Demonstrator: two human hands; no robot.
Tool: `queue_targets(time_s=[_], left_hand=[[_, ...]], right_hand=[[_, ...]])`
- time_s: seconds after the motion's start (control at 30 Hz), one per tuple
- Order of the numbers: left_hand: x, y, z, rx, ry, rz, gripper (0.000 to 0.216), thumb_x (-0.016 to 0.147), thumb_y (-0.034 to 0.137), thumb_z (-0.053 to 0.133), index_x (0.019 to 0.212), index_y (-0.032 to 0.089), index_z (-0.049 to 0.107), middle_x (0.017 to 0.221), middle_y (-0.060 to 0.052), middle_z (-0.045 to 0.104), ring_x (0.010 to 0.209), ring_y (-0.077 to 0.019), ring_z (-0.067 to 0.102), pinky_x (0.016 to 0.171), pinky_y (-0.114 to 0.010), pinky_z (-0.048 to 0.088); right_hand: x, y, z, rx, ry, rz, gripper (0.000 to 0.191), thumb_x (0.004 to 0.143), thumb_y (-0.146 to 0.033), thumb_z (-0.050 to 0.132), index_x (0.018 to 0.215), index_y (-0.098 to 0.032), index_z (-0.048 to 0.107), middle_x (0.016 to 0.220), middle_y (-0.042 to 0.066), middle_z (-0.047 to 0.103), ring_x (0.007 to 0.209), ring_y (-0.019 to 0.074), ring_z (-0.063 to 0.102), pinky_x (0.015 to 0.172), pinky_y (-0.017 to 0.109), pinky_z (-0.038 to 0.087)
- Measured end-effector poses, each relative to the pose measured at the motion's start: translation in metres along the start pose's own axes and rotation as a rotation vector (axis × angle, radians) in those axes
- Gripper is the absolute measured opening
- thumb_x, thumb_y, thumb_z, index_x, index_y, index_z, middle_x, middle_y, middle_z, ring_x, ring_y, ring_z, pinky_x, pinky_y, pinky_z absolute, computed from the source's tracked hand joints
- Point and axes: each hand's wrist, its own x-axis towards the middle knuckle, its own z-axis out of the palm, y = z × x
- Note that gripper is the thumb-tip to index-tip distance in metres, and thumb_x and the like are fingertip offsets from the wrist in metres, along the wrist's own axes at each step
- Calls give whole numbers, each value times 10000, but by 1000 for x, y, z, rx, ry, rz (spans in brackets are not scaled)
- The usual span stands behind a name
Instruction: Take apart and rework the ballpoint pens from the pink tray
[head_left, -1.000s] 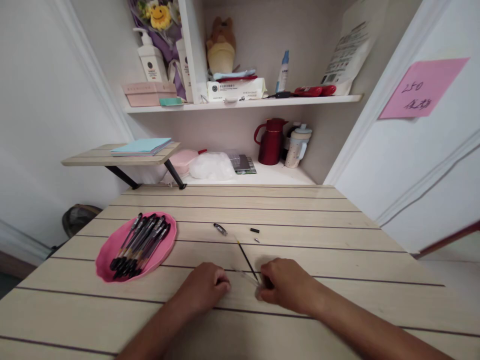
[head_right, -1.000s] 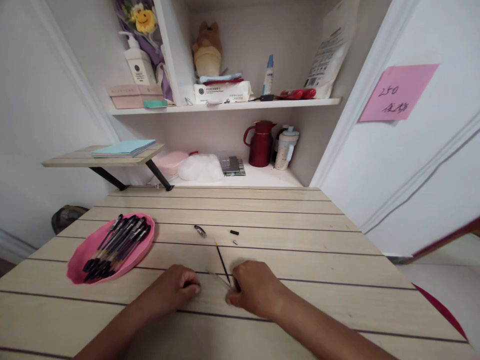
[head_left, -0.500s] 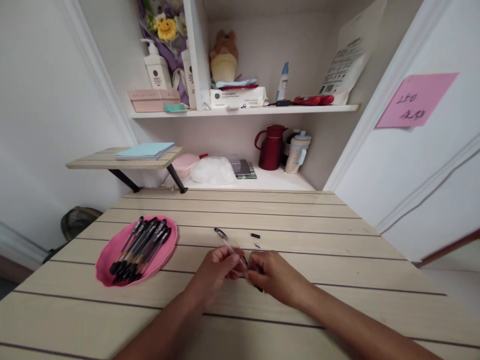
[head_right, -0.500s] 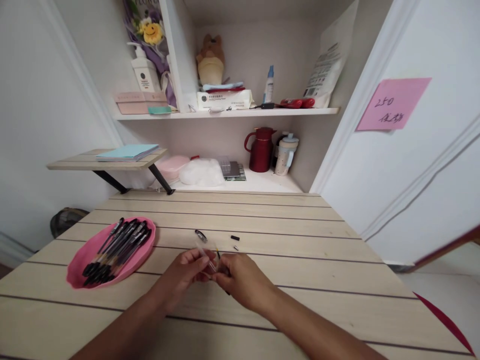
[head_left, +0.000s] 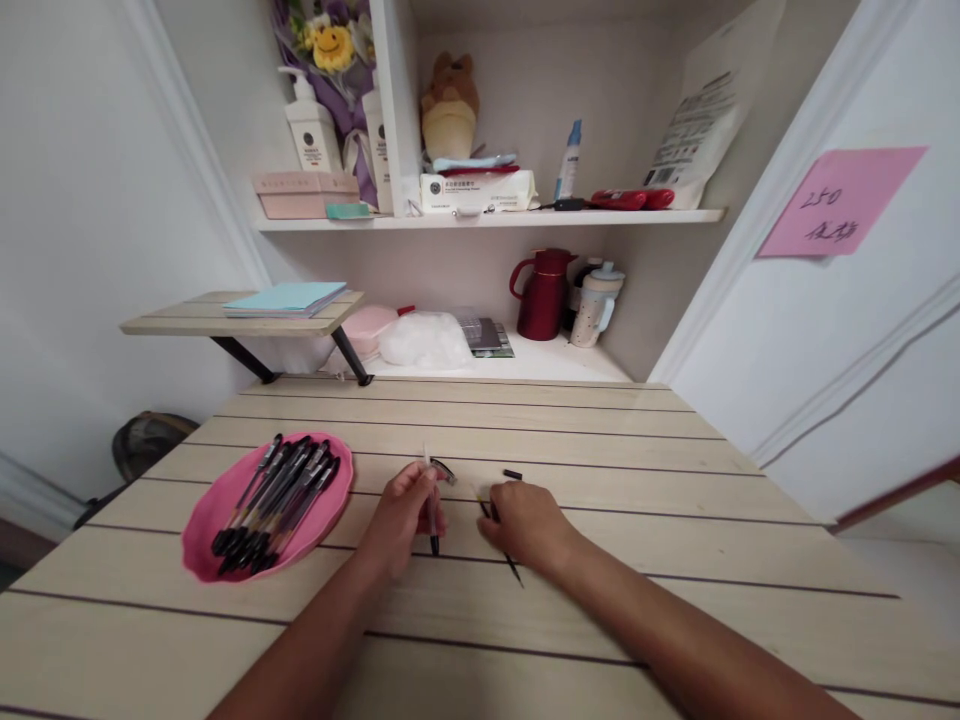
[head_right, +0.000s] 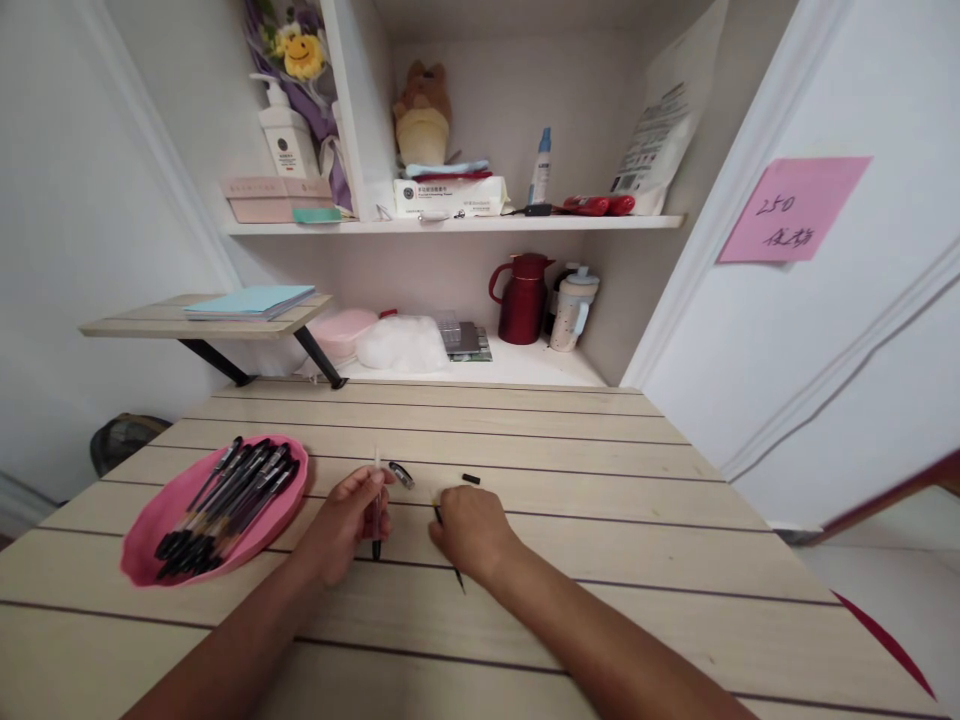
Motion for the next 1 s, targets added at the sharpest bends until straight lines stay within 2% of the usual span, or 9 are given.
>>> queue_targets(time_s=[0.13,0.23,0.33,0.43,0.5,0.6,0.77,0.9,1.0], left_hand=[[1,-10,-2,56,-43,11,351,708,445,523,877,140,556,520,57,448,385,-55,425,391,-177,299],[1,-10,-3,24,-47,4,333,710,418,535,865,129,590,557,42,464,413,-48,416,405,-181,295],[0,-8,-3,-51,-97,1,322,712,392,540,880,127,611,617,20,487,446,-48,421,419,-187,299],[-3,-7,-1,-95,-159,-26,324,719,366,540,928,130,612,631,14,484,451,-46,410,425,-189,296],[-5,-6,1,-103,-188,-44,332,718,357,544,961,140,607,626,17,480,449,-45,399,425,-188,289],[-6,-6,1,-94,-214,-59,339,711,353,556,970,142,610,619,15,484,447,-44,386,415,-186,264],[-6,-7,0,-70,-237,-55,339,721,339,554,1001,155,607,607,17,487,450,-45,377,412,-190,234],[-6,-8,0,-49,-254,-62,334,727,333,551,1008,162,609,605,17,489,447,-42,369,414,-193,224],[-6,-8,0,-35,-267,-64,341,723,337,557,1012,164,610,605,17,494,446,-42,366,415,-195,218]], right_hand=[[2,1,9,20,25,30,192,711,-267,473,767,-146,612,806,139,648,744,227,596,610,294,387],[7,11,5,194,45,42,134,687,-238,481,671,-153,583,738,113,647,689,195,592,569,263,382],[13,21,-6,613,16,27,107,703,-206,446,670,-156,535,590,50,608,511,125,551,471,218,363],[19,24,-21,1097,24,22,120,716,-218,460,805,-156,510,558,-4,571,406,80,487,397,187,338],[23,22,-32,1339,112,-15,179,709,-244,505,861,-150,508,613,-5,574,419,67,488,398,179,350],[26,17,-46,1571,265,-103,192,706,-281,549,837,-142,530,691,11,581,489,66,522,447,182,394],[27,10,-53,1690,402,-175,177,718,-295,562,828,-160,528,735,9,585,534,75,549,482,199,420],[27,10,-51,1706,407,-180,183,724,-301,557,841,-165,521,731,7,586,526,76,548,467,198,407],[25,13,-52,1644,370,-166,216,731,-308,545,886,-160,519,670,-5,579,440,57,491,404,182,351]])
